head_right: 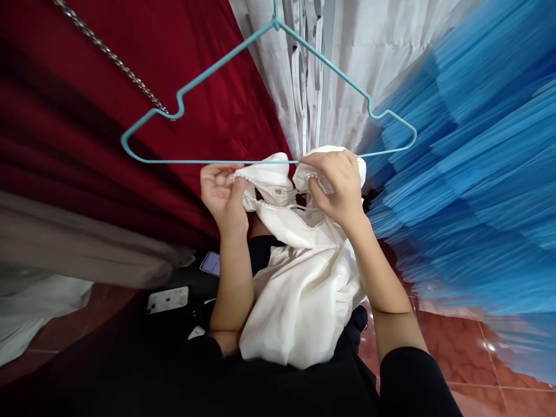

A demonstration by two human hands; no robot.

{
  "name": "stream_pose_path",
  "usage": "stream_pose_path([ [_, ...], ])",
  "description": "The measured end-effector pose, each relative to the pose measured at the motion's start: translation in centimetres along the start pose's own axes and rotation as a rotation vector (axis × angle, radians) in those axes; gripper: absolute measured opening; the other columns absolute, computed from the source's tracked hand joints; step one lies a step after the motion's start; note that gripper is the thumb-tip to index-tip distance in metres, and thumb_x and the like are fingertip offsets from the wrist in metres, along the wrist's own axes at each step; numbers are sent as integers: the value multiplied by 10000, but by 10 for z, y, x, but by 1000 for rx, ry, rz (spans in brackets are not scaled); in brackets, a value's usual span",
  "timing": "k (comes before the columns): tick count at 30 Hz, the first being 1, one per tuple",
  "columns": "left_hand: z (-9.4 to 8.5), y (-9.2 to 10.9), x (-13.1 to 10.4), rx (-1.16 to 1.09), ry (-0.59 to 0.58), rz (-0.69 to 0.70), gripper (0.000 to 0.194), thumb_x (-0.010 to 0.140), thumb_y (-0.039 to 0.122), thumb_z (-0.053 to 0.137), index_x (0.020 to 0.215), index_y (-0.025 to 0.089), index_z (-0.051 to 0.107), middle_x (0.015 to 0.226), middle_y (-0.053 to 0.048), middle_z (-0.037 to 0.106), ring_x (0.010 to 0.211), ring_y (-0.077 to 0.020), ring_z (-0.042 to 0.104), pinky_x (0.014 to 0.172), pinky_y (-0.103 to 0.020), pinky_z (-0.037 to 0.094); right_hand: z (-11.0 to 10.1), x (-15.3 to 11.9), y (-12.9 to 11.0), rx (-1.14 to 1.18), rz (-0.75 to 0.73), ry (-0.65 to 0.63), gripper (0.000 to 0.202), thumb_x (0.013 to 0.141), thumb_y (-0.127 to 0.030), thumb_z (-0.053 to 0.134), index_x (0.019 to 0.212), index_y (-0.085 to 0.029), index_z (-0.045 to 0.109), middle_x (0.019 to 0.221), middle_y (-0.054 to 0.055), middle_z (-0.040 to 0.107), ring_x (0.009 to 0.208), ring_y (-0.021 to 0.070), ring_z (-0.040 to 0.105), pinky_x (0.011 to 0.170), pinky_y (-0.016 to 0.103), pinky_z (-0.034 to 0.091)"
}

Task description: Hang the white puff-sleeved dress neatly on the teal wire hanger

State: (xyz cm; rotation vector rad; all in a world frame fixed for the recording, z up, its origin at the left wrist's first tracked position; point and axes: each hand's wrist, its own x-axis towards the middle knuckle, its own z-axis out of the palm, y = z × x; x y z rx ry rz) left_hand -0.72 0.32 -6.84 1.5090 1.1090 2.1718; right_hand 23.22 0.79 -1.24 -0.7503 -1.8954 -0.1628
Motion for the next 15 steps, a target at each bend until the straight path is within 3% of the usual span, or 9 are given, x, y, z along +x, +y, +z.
stream_pose_path([
  [2,-18,-5,2,147,81,-3,389,958,525,806,1049,183,644,980,-41,687,914,-176,705,864,-296,580,2,-1,-1,29,19,16,321,992,-142,569,1239,-300,700,1105,-9,796,1048,232,761,1025,485,532],
  [5,-44,-3,20,259,204,-15,111,867,156,758,955,142,693,896,-25,691,823,-146,660,774,-260,542,0,2,5,-1,29,6,304,983,-139,569,1201,-297,711,1114,0,797,1039,245,769,1047,520,541],
  [7,-54,6,40,269,312,-6,223,775,-44,627,916,119,684,843,-9,684,738,-116,621,717,-237,509,-4,3,11,-38,32,-9,293,980,-144,576,1181,-301,719,1114,-2,799,1027,241,768,1063,526,541],
  [11,-53,28,88,277,393,9,397,674,-190,427,855,113,610,772,51,609,579,-61,481,614,-199,399,-14,4,14,-66,15,-19,299,970,-121,588,1158,-313,720,1085,-22,808,992,217,772,1036,491,541],
  [15,-36,45,123,297,289,59,414,681,-247,405,839,93,580,822,65,578,581,-22,434,600,-174,332,-17,4,6,-77,-21,-5,337,945,-88,593,1171,-311,704,1084,-26,816,973,210,778,967,462,539],
])
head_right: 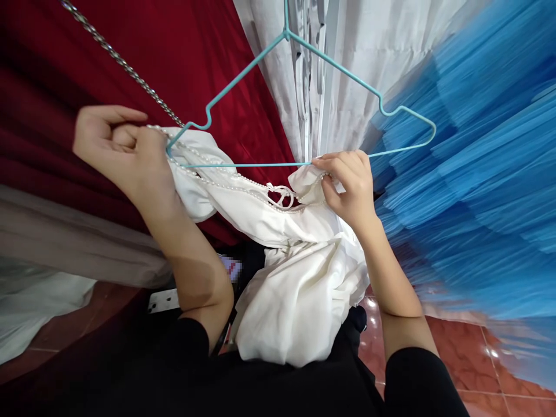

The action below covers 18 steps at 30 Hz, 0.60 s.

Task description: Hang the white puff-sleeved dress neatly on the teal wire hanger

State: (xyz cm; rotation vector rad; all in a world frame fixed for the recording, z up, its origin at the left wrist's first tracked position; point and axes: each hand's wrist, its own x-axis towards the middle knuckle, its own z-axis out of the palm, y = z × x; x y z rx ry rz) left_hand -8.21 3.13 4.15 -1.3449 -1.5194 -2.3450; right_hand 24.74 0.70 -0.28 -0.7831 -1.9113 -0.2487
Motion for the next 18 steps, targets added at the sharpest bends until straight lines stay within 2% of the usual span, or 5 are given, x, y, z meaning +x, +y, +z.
stream_pose_path([
  [4,15,20,3,-60,-188,168,408,720,-275,555,901,80,640,784,90,556,592,-11,422,569,-161,284,3,-1,-5,6,5,37,310,948,-102,584,1149,-304,705,1065,-21,821,944,202,777,944,451,535],
  [7,19,35,-9,-161,-362,300,346,805,-185,695,975,116,717,776,68,586,662,-50,517,606,-182,384,4,-2,-5,-8,35,29,286,947,-135,583,1132,-305,720,1045,-13,820,959,212,776,974,467,538],
  [10,18,44,-24,-164,-371,346,279,864,-108,700,1008,119,776,897,3,690,844,-124,641,771,-244,498,3,-4,-5,-33,81,-8,277,955,-172,576,1138,-306,736,1049,1,810,993,231,768,1048,509,527],
  [15,13,44,-52,-131,-201,343,219,897,-39,718,984,157,765,961,-26,720,943,-194,675,879,-339,549,4,-7,-4,-5,98,-27,290,961,-180,570,1164,-308,735,1066,6,803,1010,238,756,1097,529,507],
  [18,18,52,-77,-157,-414,395,147,1010,73,683,1018,208,741,995,-36,737,982,-212,693,922,-369,566,6,-5,-4,-19,103,-24,237,976,-232,597,1151,-295,743,1068,18,808,1012,247,761,1089,531,517],
])
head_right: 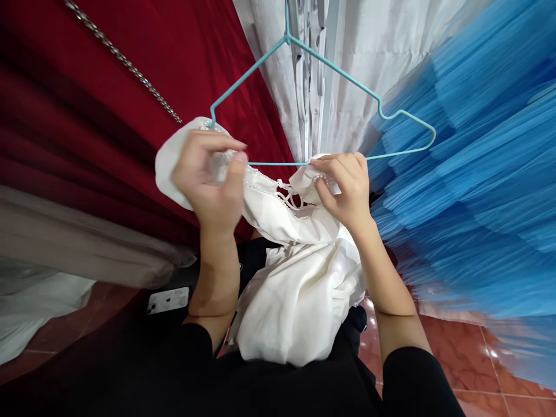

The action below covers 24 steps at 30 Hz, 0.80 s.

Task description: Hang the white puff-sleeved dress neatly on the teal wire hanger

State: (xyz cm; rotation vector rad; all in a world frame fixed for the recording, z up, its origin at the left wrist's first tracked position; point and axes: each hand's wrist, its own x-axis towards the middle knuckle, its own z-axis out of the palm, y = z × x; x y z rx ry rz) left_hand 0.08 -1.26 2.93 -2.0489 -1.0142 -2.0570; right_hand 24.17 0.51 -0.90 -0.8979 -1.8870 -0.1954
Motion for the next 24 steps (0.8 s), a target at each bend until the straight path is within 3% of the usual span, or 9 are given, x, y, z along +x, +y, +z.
stream_pose_path([
  [2,15,9,-10,10,-249,-9,140,1071,137,626,1112,219,732,1079,-48,769,1046,-225,712,966,-382,562,1,2,-1,-13,-8,5,218,980,-267,622,1161,-286,742,1064,22,809,1012,248,766,1080,527,527],
  [4,30,13,-19,60,-388,-17,197,1109,141,548,1167,223,718,1129,-45,789,1060,-227,721,986,-388,541,1,1,-2,-26,-42,25,218,979,-271,629,1168,-287,735,1070,20,806,997,243,765,1055,520,542],
  [8,45,6,-28,65,-328,-2,294,1091,50,503,1089,235,731,1093,-17,814,1014,-211,736,955,-373,488,-7,-11,2,-98,-69,200,105,944,-284,648,991,-292,741,1149,56,764,1081,292,733,987,549,563],
  [11,43,-1,-29,34,-315,-17,314,1064,26,517,1066,241,745,1077,-13,812,1038,-217,744,954,-376,480,-23,-23,18,-145,65,392,31,910,-270,700,890,-284,720,979,51,695,982,289,685,965,575,547],
  [15,35,-4,-27,77,-353,-39,336,1033,15,512,1048,243,759,1072,-23,809,1038,-232,742,960,-390,482,-59,-19,56,-66,295,586,159,883,-198,761,823,-292,647,768,-4,566,664,174,494,674,408,499],
  [18,32,-1,-27,94,-364,-29,344,1021,5,514,1047,242,762,1065,-21,810,1007,-228,739,934,-380,475,-88,5,74,-10,269,702,311,833,-166,849,724,-300,591,737,-4,520,624,147,440,563,360,413],
  [21,31,3,-26,81,-370,-12,340,1027,4,514,1053,237,761,1057,-19,807,977,-222,733,915,-369,464,-104,38,71,-48,274,576,257,880,-173,810,749,-314,640,777,21,567,698,187,540,585,366,461],
  [24,30,4,-26,104,-384,-22,335,1028,6,513,1048,235,757,1055,-22,803,993,-226,732,914,-366,459,-101,68,53,-72,294,451,244,914,-185,752,768,-320,611,812,15,618,750,208,624,619,375,518],
])
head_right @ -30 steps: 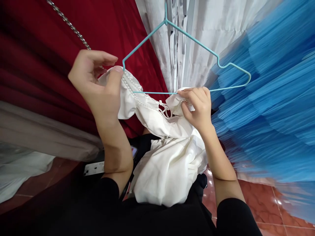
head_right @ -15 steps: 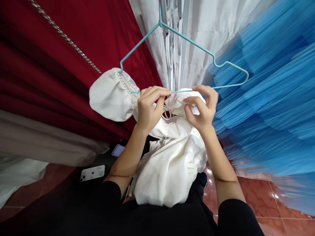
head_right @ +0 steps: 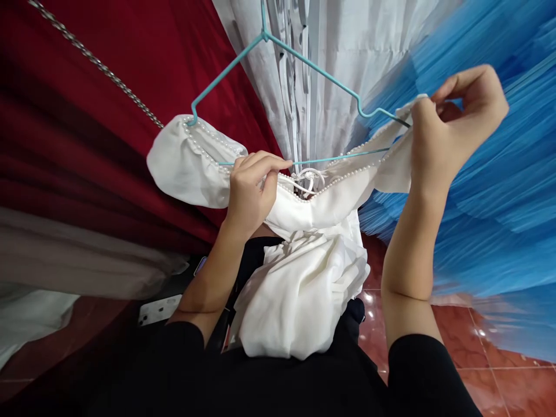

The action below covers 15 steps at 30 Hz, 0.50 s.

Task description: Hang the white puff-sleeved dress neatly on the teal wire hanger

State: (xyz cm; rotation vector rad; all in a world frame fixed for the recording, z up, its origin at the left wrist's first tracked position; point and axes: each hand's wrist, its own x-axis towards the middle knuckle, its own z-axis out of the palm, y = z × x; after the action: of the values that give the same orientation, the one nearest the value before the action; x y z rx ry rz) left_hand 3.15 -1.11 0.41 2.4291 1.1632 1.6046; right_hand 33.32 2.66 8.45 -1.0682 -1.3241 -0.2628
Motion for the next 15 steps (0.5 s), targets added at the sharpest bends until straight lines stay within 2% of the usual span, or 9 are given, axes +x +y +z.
stream_pose_path([
  [4,2,-3,-1,10,10,1,341,1026,2,515,1072,238,757,1045,-19,796,994,-223,727,914,-368,456,16,-3,-40,90,29,-155,357,820,-141,819,722,-300,515,802,15,642,700,176,612,564,357,436],
  [6,5,-5,-2,12,18,1,357,1018,-6,506,1090,241,754,1046,-19,790,991,-224,721,929,-374,459,13,-12,-61,167,65,-378,283,852,-196,851,848,-297,586,956,34,726,718,184,645,606,379,487],
  [7,6,-6,-2,17,18,-4,366,1014,-8,499,1098,244,751,1052,-20,789,994,-225,718,941,-378,462,10,-18,-71,153,39,-413,220,905,-266,836,904,-307,620,1030,41,744,783,207,677,646,393,514],
  [9,7,-6,-2,28,9,-19,379,1017,-2,484,1120,251,746,1077,-23,788,1009,-229,711,970,-389,468,6,-30,-86,154,-19,-353,152,944,-337,815,976,-306,669,1107,53,743,908,243,705,740,412,544],
  [11,8,-6,-1,26,-13,-26,358,1037,24,480,1140,251,737,1114,-31,788,1033,-238,706,1003,-405,475,12,-47,-92,183,-102,-349,102,980,-358,767,1013,-293,695,1101,50,745,970,245,708,816,408,568],
  [14,6,-6,0,21,-36,-24,285,1066,84,500,1149,242,723,1165,-53,792,1070,-256,708,1034,-429,491,40,-79,-80,170,-224,-628,133,1047,-358,640,1137,-279,698,1141,52,771,1058,239,715,928,406,587],
  [15,5,-6,-1,20,-46,-18,264,1071,104,510,1150,241,722,1174,-59,795,1078,-260,713,1040,-433,501,51,-91,-73,120,-245,-677,171,1060,-361,608,1179,-273,693,1147,59,775,1064,244,712,960,418,572],
])
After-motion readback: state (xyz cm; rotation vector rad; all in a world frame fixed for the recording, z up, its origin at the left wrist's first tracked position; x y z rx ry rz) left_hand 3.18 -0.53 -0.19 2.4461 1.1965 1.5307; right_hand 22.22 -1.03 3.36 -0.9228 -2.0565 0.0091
